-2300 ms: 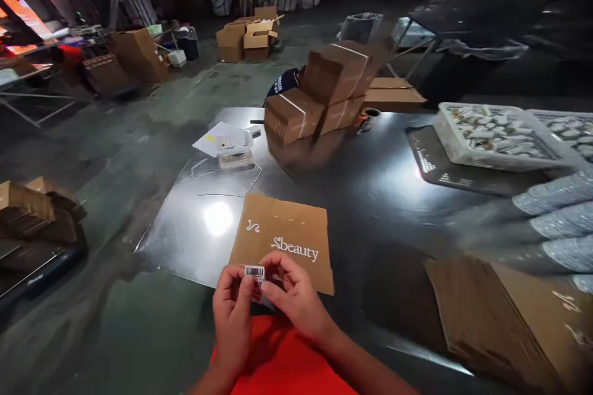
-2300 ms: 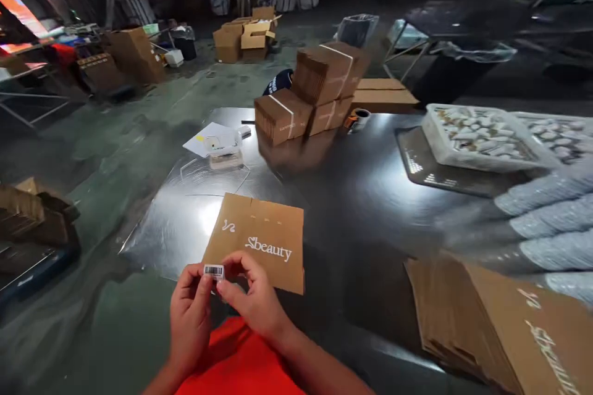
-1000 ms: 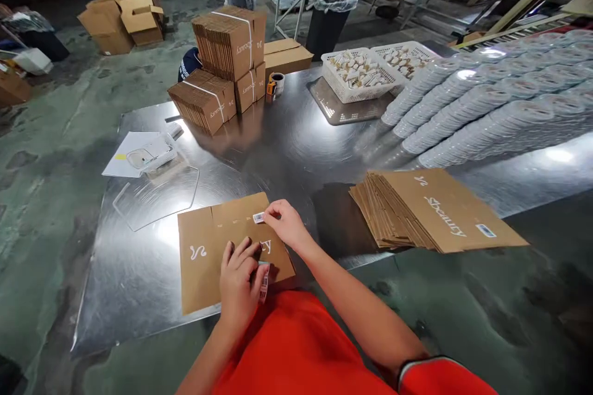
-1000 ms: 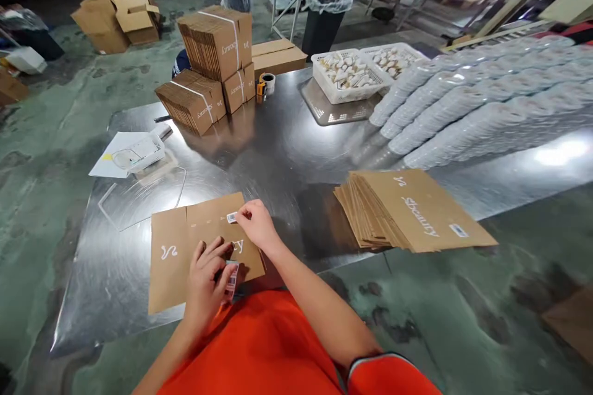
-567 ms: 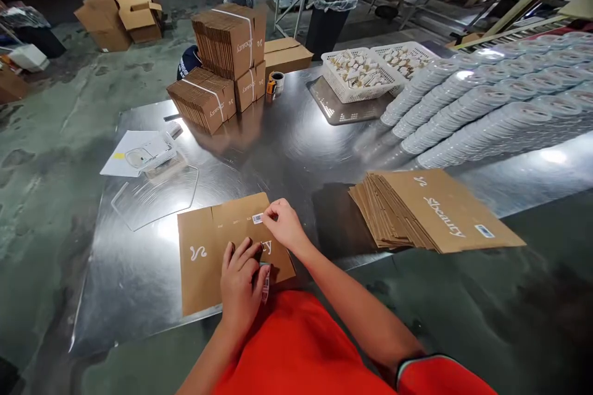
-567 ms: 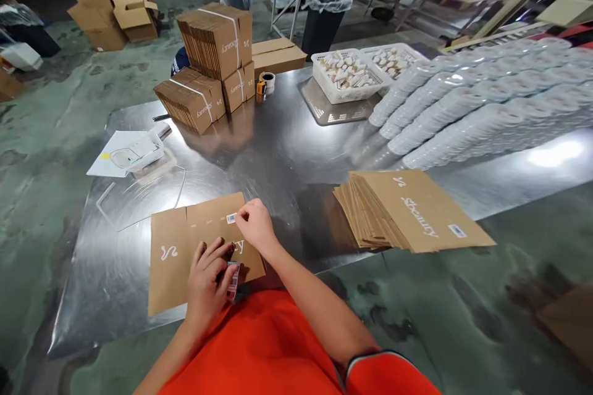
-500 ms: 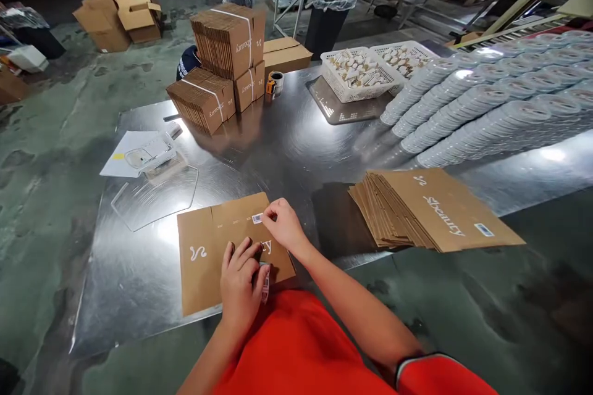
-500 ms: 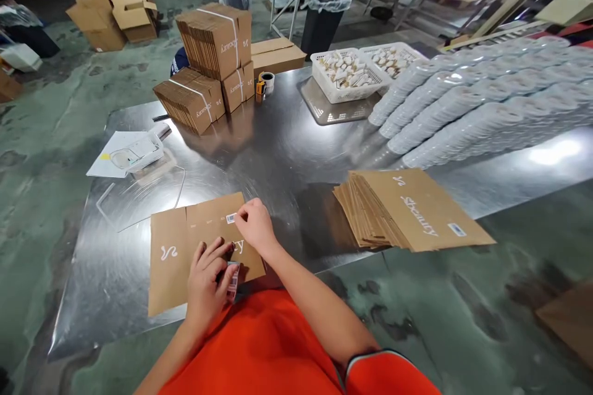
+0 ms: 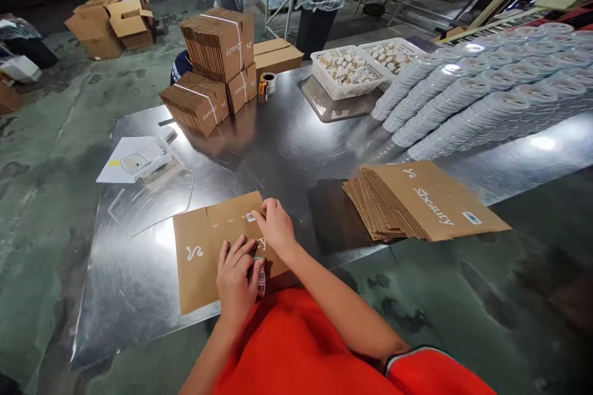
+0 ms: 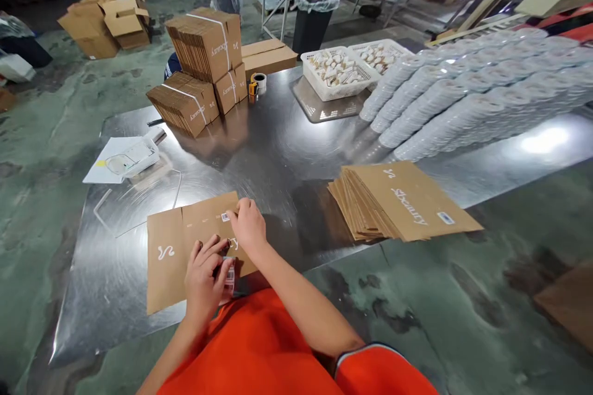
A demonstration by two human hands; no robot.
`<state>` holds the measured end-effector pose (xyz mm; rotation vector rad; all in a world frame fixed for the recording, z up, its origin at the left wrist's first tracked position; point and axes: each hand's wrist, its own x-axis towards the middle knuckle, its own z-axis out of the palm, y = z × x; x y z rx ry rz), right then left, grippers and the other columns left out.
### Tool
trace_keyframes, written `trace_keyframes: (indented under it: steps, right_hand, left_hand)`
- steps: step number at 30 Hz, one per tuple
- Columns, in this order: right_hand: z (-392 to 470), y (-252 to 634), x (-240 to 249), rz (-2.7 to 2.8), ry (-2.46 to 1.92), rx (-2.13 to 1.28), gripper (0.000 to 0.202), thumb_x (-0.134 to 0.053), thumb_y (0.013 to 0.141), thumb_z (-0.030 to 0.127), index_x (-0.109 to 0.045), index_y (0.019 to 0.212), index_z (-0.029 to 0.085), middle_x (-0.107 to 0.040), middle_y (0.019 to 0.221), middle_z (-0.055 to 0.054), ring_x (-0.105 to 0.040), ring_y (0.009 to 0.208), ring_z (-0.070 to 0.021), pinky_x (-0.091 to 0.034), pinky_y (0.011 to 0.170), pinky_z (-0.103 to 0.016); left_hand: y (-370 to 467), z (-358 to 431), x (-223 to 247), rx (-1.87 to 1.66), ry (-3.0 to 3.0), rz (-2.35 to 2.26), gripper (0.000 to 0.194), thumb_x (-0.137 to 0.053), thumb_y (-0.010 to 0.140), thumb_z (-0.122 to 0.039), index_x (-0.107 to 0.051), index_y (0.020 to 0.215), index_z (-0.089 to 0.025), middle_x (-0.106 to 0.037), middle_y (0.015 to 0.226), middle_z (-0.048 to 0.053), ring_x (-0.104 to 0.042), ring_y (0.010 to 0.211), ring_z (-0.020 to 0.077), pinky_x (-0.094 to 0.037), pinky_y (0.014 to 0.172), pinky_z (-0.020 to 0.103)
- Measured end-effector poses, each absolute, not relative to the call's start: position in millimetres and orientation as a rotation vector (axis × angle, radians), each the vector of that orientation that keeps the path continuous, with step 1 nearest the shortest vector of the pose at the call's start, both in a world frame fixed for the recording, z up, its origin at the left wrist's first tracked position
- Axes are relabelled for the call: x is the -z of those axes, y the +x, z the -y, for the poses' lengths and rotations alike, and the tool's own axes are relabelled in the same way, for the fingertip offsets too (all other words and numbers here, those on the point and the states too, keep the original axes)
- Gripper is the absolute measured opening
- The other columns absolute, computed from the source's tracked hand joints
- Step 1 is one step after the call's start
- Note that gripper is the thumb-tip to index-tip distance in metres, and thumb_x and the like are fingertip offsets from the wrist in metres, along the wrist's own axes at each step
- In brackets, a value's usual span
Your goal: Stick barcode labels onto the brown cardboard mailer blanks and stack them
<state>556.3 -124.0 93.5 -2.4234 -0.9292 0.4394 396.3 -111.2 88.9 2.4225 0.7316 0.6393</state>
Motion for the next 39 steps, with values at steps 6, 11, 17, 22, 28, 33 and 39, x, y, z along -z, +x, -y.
trace_keyframes:
  steps: [6,11,17,22,28,33,39]
  right_hand:
    - [124.6,546.3,-101.1,0.899,-2.506,-0.387,0.038,-0.051,0.087,0.046,-0.049,0.110,0.016,-0.060,0.106,-0.013,-0.060,0.093,-0.0250,-0.040,0.072,-0.031]
    - [125.6,555.2,-103.4,0.858,-2.468,-0.467,0.023,-0.045,0.091,0.036,-0.053,0.106,0.020,-0.062,0.103,-0.008,-0.061,0.087,-0.0215,-0.039,0.067,-0.029]
    - [141.6,549.4,-94.5,0.896,-2.338,-0.416,0.031,-0.046,0.090,0.036,-0.056,0.113,0.018,-0.059,0.111,-0.012,-0.057,0.101,-0.0252,-0.043,0.079,-0.034]
    - [150.3,535.7,-104.7,0.850,-2.101,-0.265,0.047,-0.062,0.078,0.033,-0.052,0.120,0.016,-0.051,0.126,-0.016,-0.047,0.116,-0.0321,-0.038,0.099,-0.047]
    - [183.9,595.3,-115.4,0.451,-1.420,-0.329,0.057,-0.065,0.076,0.039,-0.036,0.122,0.022,-0.062,0.105,-0.007,-0.062,0.094,-0.0181,-0.048,0.087,-0.034]
    - [215.3,653.6,-36.0,-0.234,-1.648,0.003,0.065,-0.060,0.074,0.040,-0.027,0.122,0.012,-0.052,0.120,-0.019,-0.056,0.108,-0.0216,-0.046,0.093,-0.038]
    - [222.4,595.1,-9.3,-0.276,-1.982,-0.254,0.050,-0.063,0.070,0.043,-0.049,0.106,0.011,-0.052,0.116,-0.024,-0.046,0.117,-0.0352,-0.038,0.098,-0.051]
  left_hand:
    - [393.0,113.6,-98.2,-0.724,2.229,-0.702,0.019,-0.053,0.085,-0.019,-0.053,0.066,-0.021,-0.071,0.108,0.005,-0.061,0.112,0.0222,-0.032,0.108,0.054]
    - [363.7,114.3,-104.6,-0.953,2.094,-0.990,0.021,-0.057,0.083,-0.023,-0.053,0.063,-0.020,-0.051,0.139,0.007,-0.041,0.133,0.0256,-0.025,0.113,0.051]
    - [327.6,88.5,-88.0,-0.806,1.821,-1.456,0.021,-0.064,0.076,-0.040,-0.066,0.068,-0.021,-0.038,0.149,0.009,-0.026,0.140,0.0351,-0.029,0.109,0.053]
    - [340.0,98.4,-122.0,-0.910,1.672,-1.449,0.025,-0.063,0.076,-0.041,-0.066,0.065,-0.019,-0.046,0.143,0.010,-0.041,0.132,0.0324,-0.034,0.108,0.043]
    - [362.1,128.4,-169.1,-1.260,1.476,-1.061,0.021,-0.059,0.084,-0.028,-0.058,0.065,-0.018,-0.052,0.138,0.003,-0.048,0.126,0.0240,-0.037,0.106,0.036]
    - [376.7,134.6,-149.8,-1.084,1.241,-1.160,0.032,-0.063,0.079,-0.043,-0.057,0.063,-0.016,-0.059,0.066,-0.001,-0.054,0.062,0.0105,-0.043,0.055,0.019]
    - [392.9,148.6,-122.5,-0.941,1.227,-1.204,0.039,-0.062,0.078,-0.049,-0.056,0.060,-0.015,-0.050,0.054,-0.003,-0.045,0.053,0.0087,-0.039,0.051,0.019]
